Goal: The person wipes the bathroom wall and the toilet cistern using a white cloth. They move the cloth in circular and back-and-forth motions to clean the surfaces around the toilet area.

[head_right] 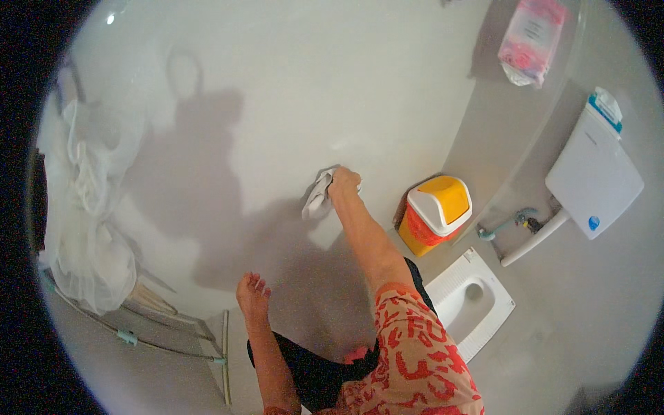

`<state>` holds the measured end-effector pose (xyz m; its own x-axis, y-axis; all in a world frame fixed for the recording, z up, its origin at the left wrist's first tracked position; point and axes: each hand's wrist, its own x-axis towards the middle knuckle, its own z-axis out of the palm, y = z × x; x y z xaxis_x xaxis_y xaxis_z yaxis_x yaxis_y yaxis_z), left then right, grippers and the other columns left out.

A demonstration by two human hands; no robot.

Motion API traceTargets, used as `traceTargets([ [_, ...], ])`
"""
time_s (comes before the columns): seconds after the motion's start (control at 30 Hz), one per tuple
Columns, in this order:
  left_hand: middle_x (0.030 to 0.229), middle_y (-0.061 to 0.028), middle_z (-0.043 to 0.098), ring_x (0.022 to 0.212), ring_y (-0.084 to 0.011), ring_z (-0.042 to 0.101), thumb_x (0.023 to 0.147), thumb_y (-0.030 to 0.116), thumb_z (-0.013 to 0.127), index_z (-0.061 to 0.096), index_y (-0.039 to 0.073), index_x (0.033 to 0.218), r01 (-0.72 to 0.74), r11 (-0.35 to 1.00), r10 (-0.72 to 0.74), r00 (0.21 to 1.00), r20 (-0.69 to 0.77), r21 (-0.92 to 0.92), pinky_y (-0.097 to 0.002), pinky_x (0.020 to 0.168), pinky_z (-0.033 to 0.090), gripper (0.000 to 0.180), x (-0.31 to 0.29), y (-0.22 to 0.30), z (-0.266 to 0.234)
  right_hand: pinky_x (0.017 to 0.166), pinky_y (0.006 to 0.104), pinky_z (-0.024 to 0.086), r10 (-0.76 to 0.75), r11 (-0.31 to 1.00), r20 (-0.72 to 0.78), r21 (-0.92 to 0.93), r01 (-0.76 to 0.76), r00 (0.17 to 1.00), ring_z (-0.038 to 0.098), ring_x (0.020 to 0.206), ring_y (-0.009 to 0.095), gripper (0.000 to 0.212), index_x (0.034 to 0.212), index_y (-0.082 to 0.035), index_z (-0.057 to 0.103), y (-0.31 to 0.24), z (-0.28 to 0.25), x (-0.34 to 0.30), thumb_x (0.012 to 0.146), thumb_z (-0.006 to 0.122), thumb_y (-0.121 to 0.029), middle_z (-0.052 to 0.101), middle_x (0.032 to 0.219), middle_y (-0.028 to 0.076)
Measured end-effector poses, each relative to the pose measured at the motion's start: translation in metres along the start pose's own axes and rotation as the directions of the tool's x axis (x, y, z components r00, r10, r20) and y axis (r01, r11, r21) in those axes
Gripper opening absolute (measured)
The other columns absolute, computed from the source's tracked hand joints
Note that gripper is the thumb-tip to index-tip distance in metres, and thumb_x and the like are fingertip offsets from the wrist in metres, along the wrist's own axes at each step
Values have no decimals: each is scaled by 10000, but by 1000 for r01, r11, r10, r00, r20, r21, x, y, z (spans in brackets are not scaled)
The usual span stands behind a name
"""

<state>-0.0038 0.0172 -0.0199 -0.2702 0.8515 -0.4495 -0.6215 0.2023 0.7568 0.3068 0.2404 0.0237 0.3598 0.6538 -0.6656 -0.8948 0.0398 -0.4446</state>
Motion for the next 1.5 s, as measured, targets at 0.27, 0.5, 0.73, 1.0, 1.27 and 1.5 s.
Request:
traceTargets([
  [0.27, 910, -53, 545, 824, -171, 509, 865, 133, 553, 532, 42, 972, -568, 640, 442, 823, 357, 518, -328, 689, 423, 141, 9, -33, 40, 797, 451, 431, -468, 848, 1, -282, 450, 884, 502, 972, 342, 317, 1105, 44, 436, -110, 6, -38, 809, 487, -57, 477, 1088, 227],
  [0.5, 984, -94, 538, 939, -252, 489, 832, 83, 581, 548, 45, 982, -916, 30, 560, 347, 752, 400, -379, 825, 390, 158, -64, -7, 192, 967, 478, 290, -918, 53, 295, -573, 818, 265, 370, 1091, 437, 580, 1265, 68, 298, -199, 7, -47, 724, 505, 42, 346, 1191, 326],
  [0.73, 1330, -169, 430, 1260, -355, 367, 799, 116, 609, 515, 49, 1145, -787, -597, 443, -164, 881, 153, -492, 1013, 281, 365, -77, -4, 344, 984, 499, 267, -770, -438, 611, -295, 849, -185, 333, 1098, 445, 688, 1350, 51, 245, -272, 35, -85, 702, 457, 146, 267, 1268, 325],
  [1.0, 1472, -178, 233, 1365, -373, 185, 811, 293, 590, 447, 140, 1322, -506, -851, 329, -307, 893, 139, -575, 1068, 112, 552, -26, -28, 424, 973, 498, 305, -866, -283, 498, -434, 855, -34, 347, 1099, 443, 729, 1386, -34, 268, -368, 13, -32, 709, 442, 171, 251, 1360, 290],
  [1.27, 1480, -187, 211, 1355, -413, 191, 773, 387, 608, 461, 225, 1328, -309, -923, 343, -385, 857, 231, -593, 1062, 100, 597, -7, -38, 429, 985, 522, 314, -909, 65, 272, -657, 751, 317, 331, 1198, 421, 672, 1401, -90, 214, -353, -64, 67, 793, 479, 15, 294, 1347, 229],
  [1.5, 1478, -189, 223, 1352, -407, 210, 770, 391, 609, 459, 235, 1331, -306, -922, 349, -386, 854, 239, -586, 1062, 116, 601, -5, -44, 433, 983, 525, 322, -846, 361, 48, -681, 637, 531, 380, 1205, 394, 613, 1376, -11, 249, -295, -112, 120, 803, 469, -25, 356, 1336, 241],
])
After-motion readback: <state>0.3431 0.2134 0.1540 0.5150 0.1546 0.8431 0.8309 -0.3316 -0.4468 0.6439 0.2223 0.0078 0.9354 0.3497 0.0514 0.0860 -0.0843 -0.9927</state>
